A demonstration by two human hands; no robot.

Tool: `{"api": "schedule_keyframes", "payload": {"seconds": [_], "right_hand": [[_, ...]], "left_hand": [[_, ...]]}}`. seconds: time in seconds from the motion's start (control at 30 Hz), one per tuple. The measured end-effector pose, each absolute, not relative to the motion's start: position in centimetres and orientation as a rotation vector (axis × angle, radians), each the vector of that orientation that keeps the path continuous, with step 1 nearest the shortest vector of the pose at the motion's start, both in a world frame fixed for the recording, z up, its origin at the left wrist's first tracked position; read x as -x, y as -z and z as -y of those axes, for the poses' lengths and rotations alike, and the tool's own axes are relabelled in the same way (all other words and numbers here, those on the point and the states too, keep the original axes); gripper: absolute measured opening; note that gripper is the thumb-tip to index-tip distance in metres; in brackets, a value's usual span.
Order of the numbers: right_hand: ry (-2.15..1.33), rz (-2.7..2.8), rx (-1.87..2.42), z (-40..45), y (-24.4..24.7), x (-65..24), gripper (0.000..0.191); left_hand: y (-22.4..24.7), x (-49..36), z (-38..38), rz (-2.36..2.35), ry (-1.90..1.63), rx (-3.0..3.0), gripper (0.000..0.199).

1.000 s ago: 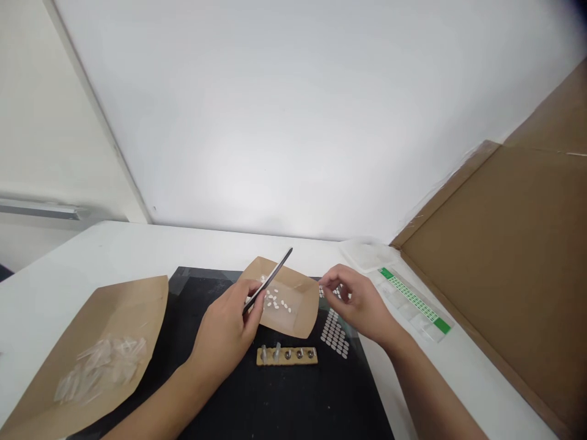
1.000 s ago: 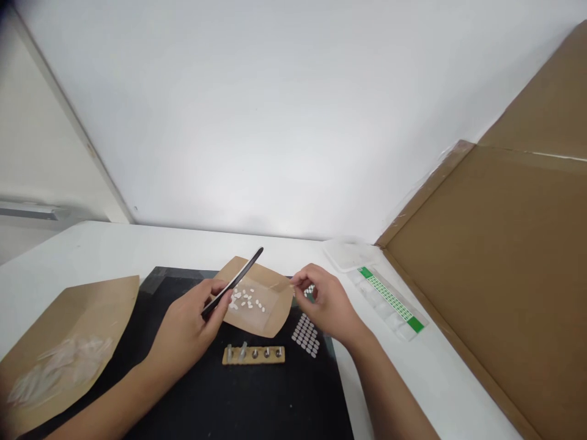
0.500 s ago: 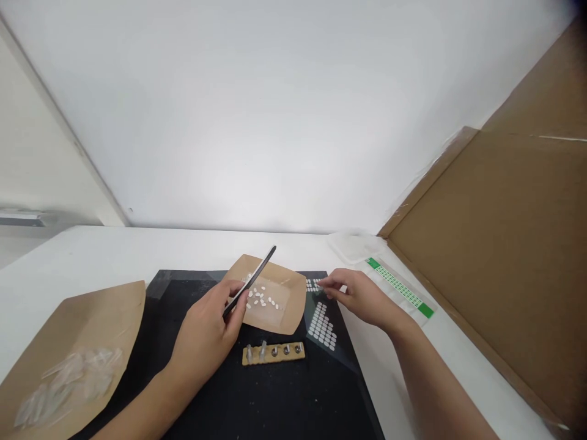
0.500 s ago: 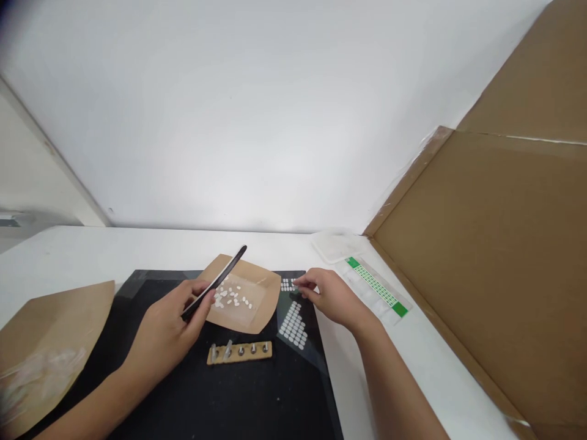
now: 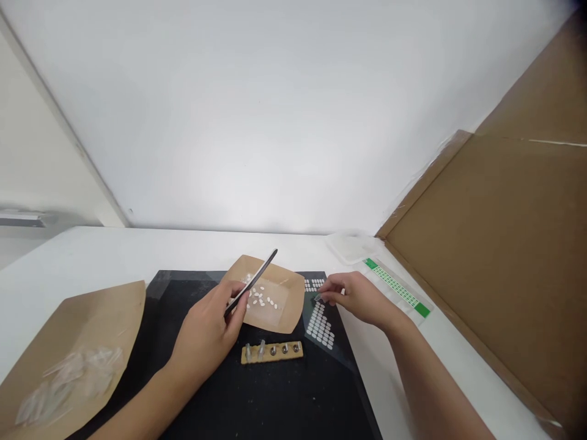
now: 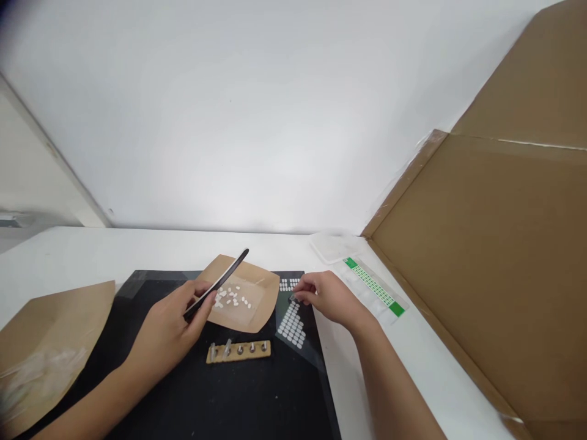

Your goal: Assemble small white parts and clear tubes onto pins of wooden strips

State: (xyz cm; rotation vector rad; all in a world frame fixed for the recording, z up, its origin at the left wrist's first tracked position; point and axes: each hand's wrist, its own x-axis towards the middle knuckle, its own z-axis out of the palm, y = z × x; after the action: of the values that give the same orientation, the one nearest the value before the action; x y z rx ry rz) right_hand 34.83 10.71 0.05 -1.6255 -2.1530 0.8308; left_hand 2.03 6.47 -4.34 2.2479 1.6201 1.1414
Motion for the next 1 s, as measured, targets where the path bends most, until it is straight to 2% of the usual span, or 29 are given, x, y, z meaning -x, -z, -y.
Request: {"api": "schedule_keyframes", "payload": {"seconds": [0.27, 0.53, 0.87, 1.0], "right_hand": [[-0.832, 2.064, 1.587, -10.5, -0.8, -34.7, 0.018], [-1.078, 1.808, 1.106, -8.3, -1.5, -30.7, 0.024], [-0.623, 1.860, 0.948, -6.5, -0.1, -26.1, 0.005], [-0.378, 1.915, 0.944, -6.5, 0.2, -25.9, 0.009]], "left_hand": [[4.4, -2.2, -6.1, -1.566, -1.109, -2.245, 0.019], [3.9, -2.7, -5.4, -1.392, -1.127, -2.291, 0.017], [3.4, -3.4, -4.7, -1.177, -1.142, -2.222, 0.016], [2.9, -3.5, -4.5, -1.149, -1.117, -2.145, 0.016]]}}
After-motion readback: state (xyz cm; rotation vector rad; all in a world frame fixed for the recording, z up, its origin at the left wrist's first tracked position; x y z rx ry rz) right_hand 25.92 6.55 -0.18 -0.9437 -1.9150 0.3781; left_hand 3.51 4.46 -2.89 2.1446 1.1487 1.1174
